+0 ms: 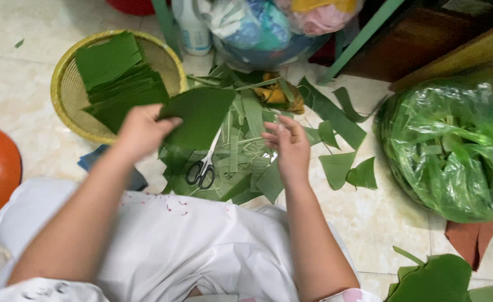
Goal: The person sits on the floor and uses scissors to cut large green banana leaves into smaller rectangular pieces. They fold the leaves, trim the edges, and place the cut pieces into a yellow basket while discarding scraps onto the floor.
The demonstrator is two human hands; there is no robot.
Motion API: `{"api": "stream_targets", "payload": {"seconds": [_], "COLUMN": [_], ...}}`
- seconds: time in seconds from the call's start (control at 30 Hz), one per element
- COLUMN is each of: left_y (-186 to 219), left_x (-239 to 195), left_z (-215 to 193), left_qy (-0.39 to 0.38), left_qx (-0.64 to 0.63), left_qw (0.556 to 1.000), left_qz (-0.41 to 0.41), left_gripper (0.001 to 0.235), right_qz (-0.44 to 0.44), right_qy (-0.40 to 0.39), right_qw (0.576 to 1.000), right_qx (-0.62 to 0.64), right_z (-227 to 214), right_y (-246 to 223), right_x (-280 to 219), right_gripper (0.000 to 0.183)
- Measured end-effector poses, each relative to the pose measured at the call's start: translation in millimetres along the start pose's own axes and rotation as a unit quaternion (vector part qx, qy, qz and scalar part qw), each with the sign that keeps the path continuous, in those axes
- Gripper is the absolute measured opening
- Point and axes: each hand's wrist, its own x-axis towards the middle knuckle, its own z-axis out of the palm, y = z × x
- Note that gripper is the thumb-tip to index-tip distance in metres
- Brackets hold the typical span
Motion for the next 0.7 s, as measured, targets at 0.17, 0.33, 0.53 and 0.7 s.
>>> {"api": "stream_targets", "payload": {"seconds": [0.17,0.33,0.53,0.7], "left_y": [-54,-123,-133,-126], "left_x": [66,128,137,123], "left_z": [-54,-61,-60,-52], "left_qy": [-0.098,-0.058,-0.024,-0.002], "left_qx": [0.372,0.487,0.516,0.519], "left_qw": [0.921,0.868,0.846,0.842], "left_qz": [0.063,0.081,0.132,0.151], "left_gripper": [0.028,0.031,0.027,0.028], "right_qz": [-0.018,-0.008,0.054,0.060], "right_qy": [-0.003,0.025,0.065,0.065], "right_qw": [1.000,0.992,0.967,0.958], "right_qx": [-0.010,-0.122,-0.242,-0.273], "right_z": [-12,-28,-58,-56], "right_y": [3,13,38,49], "right_x": [13,30,53,57], "right_gripper": [0.018,0.016,0.019,0.019]}}
